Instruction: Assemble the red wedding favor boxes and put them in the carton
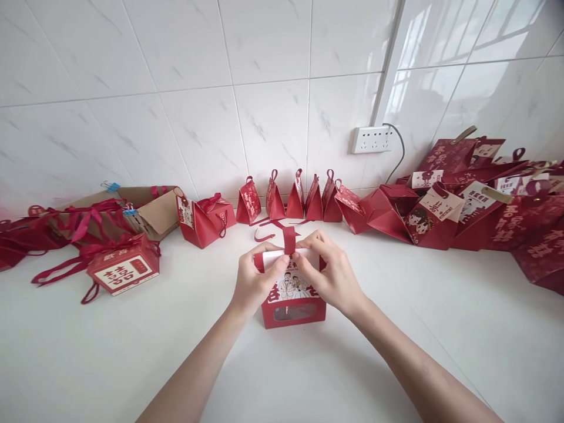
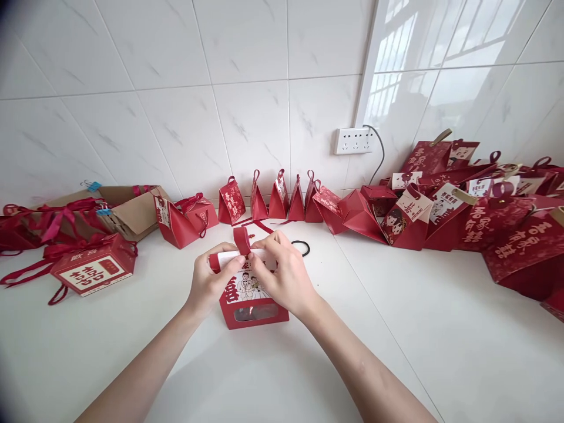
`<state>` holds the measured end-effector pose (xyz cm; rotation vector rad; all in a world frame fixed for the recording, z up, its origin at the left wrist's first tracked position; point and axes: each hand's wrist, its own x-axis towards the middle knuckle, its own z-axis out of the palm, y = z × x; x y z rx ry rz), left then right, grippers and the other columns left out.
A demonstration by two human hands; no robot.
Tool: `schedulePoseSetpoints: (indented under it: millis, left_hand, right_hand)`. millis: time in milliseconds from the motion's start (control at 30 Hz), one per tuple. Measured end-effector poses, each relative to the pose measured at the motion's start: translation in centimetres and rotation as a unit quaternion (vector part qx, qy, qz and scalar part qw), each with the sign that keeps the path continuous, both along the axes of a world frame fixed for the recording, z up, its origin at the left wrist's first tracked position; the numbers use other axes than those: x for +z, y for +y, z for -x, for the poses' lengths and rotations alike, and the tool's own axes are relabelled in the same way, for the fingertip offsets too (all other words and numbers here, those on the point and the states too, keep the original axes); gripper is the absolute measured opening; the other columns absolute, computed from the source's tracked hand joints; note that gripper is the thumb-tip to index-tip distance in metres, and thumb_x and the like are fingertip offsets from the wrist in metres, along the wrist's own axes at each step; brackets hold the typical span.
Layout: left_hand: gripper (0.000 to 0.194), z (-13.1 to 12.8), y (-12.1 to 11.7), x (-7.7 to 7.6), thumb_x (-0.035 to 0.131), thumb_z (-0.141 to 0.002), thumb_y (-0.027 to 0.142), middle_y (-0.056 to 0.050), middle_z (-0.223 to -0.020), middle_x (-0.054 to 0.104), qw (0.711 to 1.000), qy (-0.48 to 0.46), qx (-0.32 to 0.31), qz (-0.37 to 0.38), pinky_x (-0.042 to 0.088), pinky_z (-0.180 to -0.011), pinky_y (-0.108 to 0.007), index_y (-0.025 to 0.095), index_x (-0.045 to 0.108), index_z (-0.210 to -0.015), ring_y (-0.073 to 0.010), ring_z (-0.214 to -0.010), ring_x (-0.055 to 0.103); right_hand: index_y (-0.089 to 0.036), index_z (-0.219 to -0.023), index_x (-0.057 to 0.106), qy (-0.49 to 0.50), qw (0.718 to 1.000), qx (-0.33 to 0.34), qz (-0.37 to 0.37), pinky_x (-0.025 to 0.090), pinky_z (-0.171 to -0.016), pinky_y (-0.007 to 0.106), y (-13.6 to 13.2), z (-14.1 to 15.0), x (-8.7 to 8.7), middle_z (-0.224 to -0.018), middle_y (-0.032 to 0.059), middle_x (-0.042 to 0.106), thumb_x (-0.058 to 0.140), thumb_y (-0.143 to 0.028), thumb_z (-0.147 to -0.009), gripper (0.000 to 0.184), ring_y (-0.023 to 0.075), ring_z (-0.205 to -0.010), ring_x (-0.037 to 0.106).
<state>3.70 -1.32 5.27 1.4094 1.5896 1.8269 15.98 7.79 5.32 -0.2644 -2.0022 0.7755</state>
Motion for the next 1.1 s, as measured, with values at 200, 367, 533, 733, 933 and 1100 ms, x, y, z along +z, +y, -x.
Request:
schedulePoseSetpoints:
  millis: [200, 367, 533, 733, 933, 1100]
  left_hand:
    - [0.02, -0.1, 0.3, 0.3, 0.065, -0.075, 0.031, 0.003, -0.056, 0.051, 0.999, 0.015, 0.036, 0.007, 0.037, -0.047, -0.017, 0.017, 0.056, -0.064, -0.0086, -0.05, 0.045]
    - [0.024, 0.0, 0.1, 0.2, 0.069, -0.073, 0.036, 0.003, -0.052, 0.047, 0.999, 0.003, 0.029, 0.021, 0.034, -0.044, -0.019, 0.016, 0.058, -0.065, -0.009, -0.047, 0.042]
    - [0.047, 1.8, -0.5, -1.8, 0.061, -0.075, 0.057, -0.007, -0.085, 0.066, 0.988, -0.075, -0.138, 0.001, 0.05, -0.066, -0.03, 0.017, 0.062, -0.102, -0.0211, -0.073, 0.063]
    - [0.063, 4.3, -0.8, -3.1, 0.064, -0.066, 0.068, -0.014, -0.098, 0.069, 0.953, -0.083, -0.255, 0.139, 0.048, -0.089, -0.046, 0.016, 0.066, -0.101, -0.0329, -0.096, 0.063]
    - [0.07, 4.6, -0.1, -3.1, 0.044, -0.07, 0.081, -0.014, -0.088, 0.07, 0.947, -0.192, -0.208, 0.148, 0.051, -0.079, -0.042, 0.018, 0.069, -0.086, -0.0304, -0.087, 0.065]
    - [0.057, 4.7, 0.1, -2.9, 0.047, -0.074, 0.071, -0.003, -0.048, 0.052, 0.945, -0.258, -0.177, 0.098, 0.041, -0.052, -0.029, 0.018, 0.057, -0.057, -0.0154, -0.044, 0.048]
  right_hand:
    - [-0.018, -0.084, 0.059, 0.013, 1.0, -0.003, -0.002, 0.042, -0.062, 0.026, -0.1, 0.1, -0.1, -0.077, 0.0022, 0.051, 0.051, -0.022, -0.086, 0.009, 0.0138, -0.07, 0.051]
    - [-0.018, -0.086, 0.059, -0.014, 1.0, 0.005, 0.0, 0.043, -0.064, 0.027, 0.0, -0.2, 0.2, -0.077, 0.0022, 0.05, 0.048, -0.023, -0.088, 0.012, 0.0142, -0.071, 0.052]
    - [-0.02, -0.126, 0.04, 0.004, 0.999, 0.039, 0.027, 0.047, -0.077, 0.036, 0.6, -1.1, -0.6, -0.102, 0.0083, 0.053, 0.059, -0.04, -0.081, 0.053, 0.021, -0.093, 0.055]
    - [-0.021, -0.128, 0.038, -0.215, 0.937, 0.212, 0.177, 0.049, -0.086, 0.042, 3.3, -2.2, -2.5, -0.116, 0.011, 0.059, 0.068, -0.037, -0.075, 0.064, 0.024, -0.102, 0.059]
    - [-0.021, -0.116, 0.05, -0.141, 0.9, 0.198, 0.361, 0.049, -0.088, 0.04, 3.4, -1.3, -3.3, -0.115, 0.0085, 0.063, 0.073, -0.04, -0.071, 0.054, 0.0233, -0.101, 0.061]
    - [-0.019, -0.091, 0.059, 0.015, 0.7, 0.296, 0.65, 0.052, -0.064, 0.026, 2.2, -0.3, -3.8, -0.082, 0.003, 0.066, 0.054, -0.051, -0.082, 0.033, 0.0148, -0.072, 0.062]
